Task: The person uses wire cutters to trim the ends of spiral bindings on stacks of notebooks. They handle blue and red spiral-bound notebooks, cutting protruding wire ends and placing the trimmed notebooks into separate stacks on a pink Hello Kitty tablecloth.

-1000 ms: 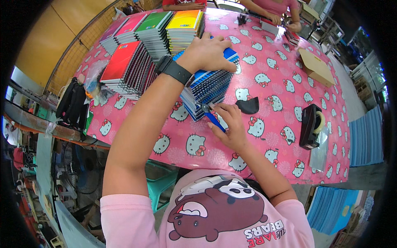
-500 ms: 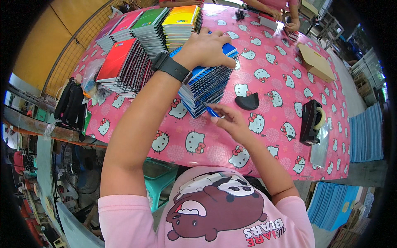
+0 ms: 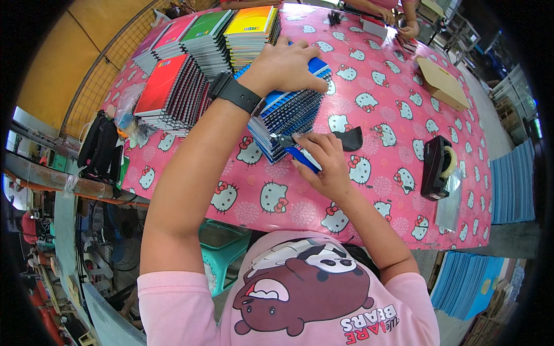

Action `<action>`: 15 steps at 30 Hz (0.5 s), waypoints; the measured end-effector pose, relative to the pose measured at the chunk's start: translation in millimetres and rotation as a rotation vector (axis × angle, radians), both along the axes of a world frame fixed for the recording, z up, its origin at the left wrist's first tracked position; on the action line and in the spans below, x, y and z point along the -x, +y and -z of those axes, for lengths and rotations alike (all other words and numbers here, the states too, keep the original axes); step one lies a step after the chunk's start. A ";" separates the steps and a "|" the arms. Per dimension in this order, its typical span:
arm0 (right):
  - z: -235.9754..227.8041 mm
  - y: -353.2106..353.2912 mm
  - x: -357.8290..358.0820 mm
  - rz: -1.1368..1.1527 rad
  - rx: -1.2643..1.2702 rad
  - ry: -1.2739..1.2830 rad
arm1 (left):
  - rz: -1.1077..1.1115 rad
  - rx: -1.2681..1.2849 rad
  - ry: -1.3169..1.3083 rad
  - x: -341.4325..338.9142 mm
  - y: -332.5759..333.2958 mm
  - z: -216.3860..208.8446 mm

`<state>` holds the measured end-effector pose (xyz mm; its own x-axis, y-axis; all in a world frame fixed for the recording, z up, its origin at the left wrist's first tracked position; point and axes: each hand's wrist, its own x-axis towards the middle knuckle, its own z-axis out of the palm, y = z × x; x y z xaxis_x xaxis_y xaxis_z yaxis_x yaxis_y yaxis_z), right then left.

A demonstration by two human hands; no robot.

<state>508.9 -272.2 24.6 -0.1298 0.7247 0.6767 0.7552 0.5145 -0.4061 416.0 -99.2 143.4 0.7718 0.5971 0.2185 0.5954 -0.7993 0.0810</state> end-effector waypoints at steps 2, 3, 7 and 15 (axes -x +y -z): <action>5.3 -3.1 -2.0 -0.139 0.229 0.283 | 0.006 0.012 0.025 -0.3 1.7 -0.3; 6.8 -4.6 -2.4 -0.208 0.343 0.426 | 0.010 0.017 0.039 -0.5 1.6 -0.8; 5.0 -4.9 -3.8 -0.343 0.726 0.816 | 0.017 0.004 0.021 -1.7 -0.2 -1.9; 16.4 -5.8 1.4 -0.045 0.129 0.122 | 0.006 0.019 0.056 -2.3 1.6 -2.1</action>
